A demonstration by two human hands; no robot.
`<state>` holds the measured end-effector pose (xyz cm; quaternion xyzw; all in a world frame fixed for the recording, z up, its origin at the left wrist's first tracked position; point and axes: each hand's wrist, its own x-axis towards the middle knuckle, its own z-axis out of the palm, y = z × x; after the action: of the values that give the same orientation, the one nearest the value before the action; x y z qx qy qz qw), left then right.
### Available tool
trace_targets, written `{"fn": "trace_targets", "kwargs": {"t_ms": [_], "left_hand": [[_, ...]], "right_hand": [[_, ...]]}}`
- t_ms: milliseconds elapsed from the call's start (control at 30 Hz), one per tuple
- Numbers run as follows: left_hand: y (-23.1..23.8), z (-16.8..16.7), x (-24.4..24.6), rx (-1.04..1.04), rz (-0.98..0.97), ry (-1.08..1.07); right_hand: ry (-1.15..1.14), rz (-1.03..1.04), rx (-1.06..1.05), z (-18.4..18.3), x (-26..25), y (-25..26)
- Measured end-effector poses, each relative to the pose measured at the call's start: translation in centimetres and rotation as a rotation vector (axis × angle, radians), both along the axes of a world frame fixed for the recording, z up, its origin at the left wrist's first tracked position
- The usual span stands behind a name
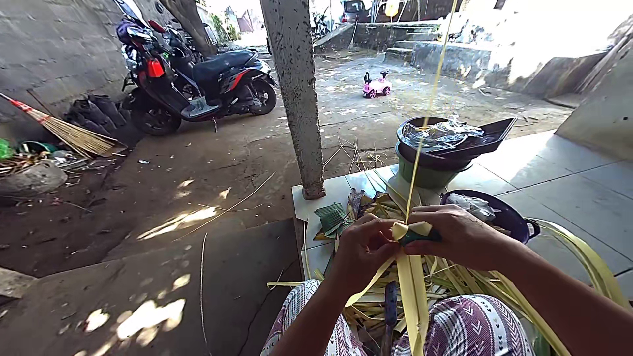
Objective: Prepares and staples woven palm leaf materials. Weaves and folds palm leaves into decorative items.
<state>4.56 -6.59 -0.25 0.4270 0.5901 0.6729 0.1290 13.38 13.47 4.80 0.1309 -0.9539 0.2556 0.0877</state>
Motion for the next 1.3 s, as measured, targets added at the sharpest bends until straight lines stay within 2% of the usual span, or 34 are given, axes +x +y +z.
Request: {"fn": "trace_targets", "kwargs": {"t_ms": [67, 133, 200, 233, 367, 500, 600, 967, 1167, 1300], "left_hand": [[0.1, -0.2, 0.1, -0.014, 0.036, -0.081], [0.0, -0.1, -0.4, -0.012, 0.102, -0.17], [-0.3, 0.2, -1.0, 0.003, 0.161, -0.235], [-0.5, 0.4, -1.3, 0.016, 0.178, -0.271], [-1.2, 0.8, -2.4, 0.067, 0.19, -0.361], [-1.5, 1.3, -2.5, 0.078, 0.25, -0.386], [-1.5, 1.1, -2.8, 0.081, 0.273, -0.348], [-0.1, 0.5, -2.8, 0.115, 0.343, -0.296], [0.2, -0.7, -2.5, 0.066, 0.39, -0.25], [1.2, -1.9, -1.2, 0.043, 0.348, -0.319]], "right_hand": [[-0.127, 0.001, -0.09, 0.3, -0.2, 0.4], [-0.143, -0.047, -0.279, -0.2, -0.1, 1.2], [-0.192, -0.176, -0.434, -1.7, -0.3, 2.7], [-0.243, -0.248, -0.433, -3.1, -0.5, 3.7], [-0.556, -0.47, -0.229, -11.8, -1.1, 6.4], [-0.857, -0.525, 0.029, -22.0, -0.4, 7.5], [-0.976, -0.545, 0.113, -25.8, 0.0, 8.0], [-0.888, -0.58, 0.123, -26.0, -0.6, 10.5], [-0.892, -0.57, 0.073, -24.9, 0.2, 9.1], [-0.889, -0.604, 0.015, -24.8, 0.8, 8.6]]}}
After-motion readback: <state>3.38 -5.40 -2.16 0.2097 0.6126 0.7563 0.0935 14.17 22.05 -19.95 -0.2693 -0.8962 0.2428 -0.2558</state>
